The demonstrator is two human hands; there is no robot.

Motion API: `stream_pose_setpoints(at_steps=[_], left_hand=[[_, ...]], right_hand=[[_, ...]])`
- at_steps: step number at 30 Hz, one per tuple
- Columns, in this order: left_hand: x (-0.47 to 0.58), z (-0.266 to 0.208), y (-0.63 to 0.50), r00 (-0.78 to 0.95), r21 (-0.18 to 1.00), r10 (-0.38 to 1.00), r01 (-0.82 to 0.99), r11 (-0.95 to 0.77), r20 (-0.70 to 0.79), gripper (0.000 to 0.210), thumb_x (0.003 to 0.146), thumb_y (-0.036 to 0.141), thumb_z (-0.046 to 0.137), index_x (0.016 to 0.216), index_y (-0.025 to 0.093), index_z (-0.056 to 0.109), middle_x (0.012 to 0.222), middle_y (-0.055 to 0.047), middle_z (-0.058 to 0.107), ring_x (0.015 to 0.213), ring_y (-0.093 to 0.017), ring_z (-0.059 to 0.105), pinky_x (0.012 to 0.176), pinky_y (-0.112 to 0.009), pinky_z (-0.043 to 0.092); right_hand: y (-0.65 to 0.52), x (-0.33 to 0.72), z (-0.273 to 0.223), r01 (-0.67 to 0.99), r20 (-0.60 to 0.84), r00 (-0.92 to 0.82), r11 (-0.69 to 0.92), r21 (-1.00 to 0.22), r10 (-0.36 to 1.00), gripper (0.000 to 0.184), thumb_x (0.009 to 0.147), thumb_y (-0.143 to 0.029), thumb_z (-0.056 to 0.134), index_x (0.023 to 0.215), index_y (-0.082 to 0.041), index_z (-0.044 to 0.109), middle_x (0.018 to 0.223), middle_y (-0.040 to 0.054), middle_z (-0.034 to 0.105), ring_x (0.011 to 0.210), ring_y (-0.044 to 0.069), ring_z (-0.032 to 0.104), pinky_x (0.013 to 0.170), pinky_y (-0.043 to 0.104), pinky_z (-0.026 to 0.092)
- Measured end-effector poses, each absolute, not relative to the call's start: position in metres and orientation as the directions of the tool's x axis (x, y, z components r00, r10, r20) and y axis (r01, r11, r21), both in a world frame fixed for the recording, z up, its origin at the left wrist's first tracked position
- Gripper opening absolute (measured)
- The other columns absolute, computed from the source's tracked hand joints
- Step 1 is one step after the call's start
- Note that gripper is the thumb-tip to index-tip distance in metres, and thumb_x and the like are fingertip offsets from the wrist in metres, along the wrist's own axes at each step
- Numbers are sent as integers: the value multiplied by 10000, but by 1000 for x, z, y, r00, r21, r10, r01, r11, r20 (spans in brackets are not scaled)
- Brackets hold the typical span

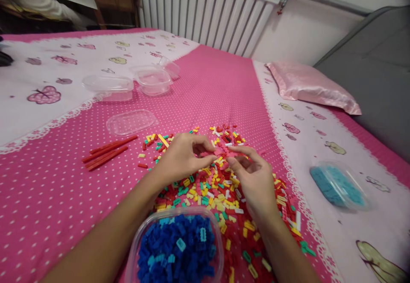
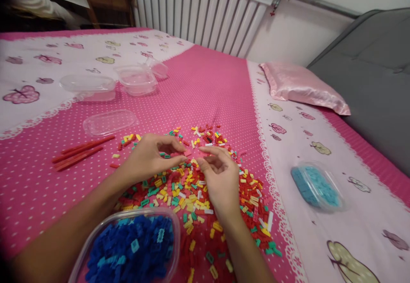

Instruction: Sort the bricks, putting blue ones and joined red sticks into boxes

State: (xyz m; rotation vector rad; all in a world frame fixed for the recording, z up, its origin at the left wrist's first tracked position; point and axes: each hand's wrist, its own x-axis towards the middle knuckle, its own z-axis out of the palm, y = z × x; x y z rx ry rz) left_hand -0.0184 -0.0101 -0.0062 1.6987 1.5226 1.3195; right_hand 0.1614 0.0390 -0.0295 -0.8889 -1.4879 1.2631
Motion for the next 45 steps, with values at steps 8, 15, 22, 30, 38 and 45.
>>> stream_pose_setpoints(at_steps=[8,15,22,30,38,45], left_hand=[[-24,-10,-9,-67,860,965,471,-195,255,63,770,161,774,808,123,741,735,-25,751,660,-132,686,625,-216,512],[-25,-7,-8,5,836,970,507,-212,243,43,790,131,761,826,115,744,728,-25,751,655,-128,686,625,-205,501],[-27,-12,-6,-40,787,960,582,-204,279,52,802,134,742,851,121,736,748,-22,748,662,-127,684,632,-214,498],[-27,-12,-8,-19,712,961,675,-192,277,51,810,147,739,856,141,718,754,-6,736,678,-128,675,644,-225,466],[-26,-4,-11,10,665,968,725,-181,252,55,797,170,752,827,151,710,765,-6,735,693,-131,650,649,-232,419],[-25,-7,-10,-26,641,974,756,-128,226,99,795,223,765,754,150,711,720,-4,723,617,-118,599,606,-236,364]], right_hand=[[40,162,-35,96,222,-442,292,-951,869,325,822,-259,759,1146,-281,770,1005,39,730,830,172,671,787,341,562],[39,160,-37,47,157,-429,195,-980,890,199,774,-225,775,971,-253,768,903,7,746,797,157,686,772,296,564],[39,156,-38,-11,115,-417,121,-993,902,241,745,-221,777,972,-250,703,889,2,738,817,155,695,766,281,564],[40,159,-36,93,99,-468,160,-983,878,343,805,-254,673,1147,-240,698,1016,43,705,917,182,654,836,337,537],[37,156,-39,113,149,-451,222,-968,880,215,782,-264,649,990,-208,655,890,39,665,823,187,653,707,320,537],[34,156,-35,151,99,-452,185,-971,887,267,788,-276,667,1030,-171,707,866,62,738,784,196,699,735,343,587]])
